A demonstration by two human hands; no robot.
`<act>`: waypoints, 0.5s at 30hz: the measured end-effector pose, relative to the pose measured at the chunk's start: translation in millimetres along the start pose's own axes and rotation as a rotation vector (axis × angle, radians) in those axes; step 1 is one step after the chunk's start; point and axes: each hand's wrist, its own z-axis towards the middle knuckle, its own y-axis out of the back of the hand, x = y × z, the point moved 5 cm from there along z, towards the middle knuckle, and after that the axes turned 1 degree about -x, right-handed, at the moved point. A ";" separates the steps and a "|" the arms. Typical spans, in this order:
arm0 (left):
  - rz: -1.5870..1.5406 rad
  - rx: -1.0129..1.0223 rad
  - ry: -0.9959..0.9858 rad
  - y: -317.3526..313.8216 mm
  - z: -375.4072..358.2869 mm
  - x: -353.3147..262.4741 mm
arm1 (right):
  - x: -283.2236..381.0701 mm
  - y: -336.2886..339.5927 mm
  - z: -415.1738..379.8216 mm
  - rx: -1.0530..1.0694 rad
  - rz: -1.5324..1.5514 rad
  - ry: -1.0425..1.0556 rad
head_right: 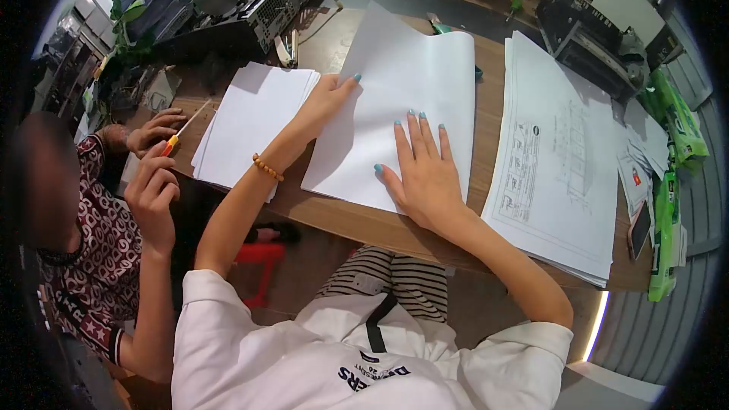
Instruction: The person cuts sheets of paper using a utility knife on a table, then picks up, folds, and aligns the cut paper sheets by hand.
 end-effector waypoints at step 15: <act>-0.087 0.081 -0.101 -6.1 -18.8 -21.1 | -28.1 2.6 16.0 -0.083 0.026 -0.090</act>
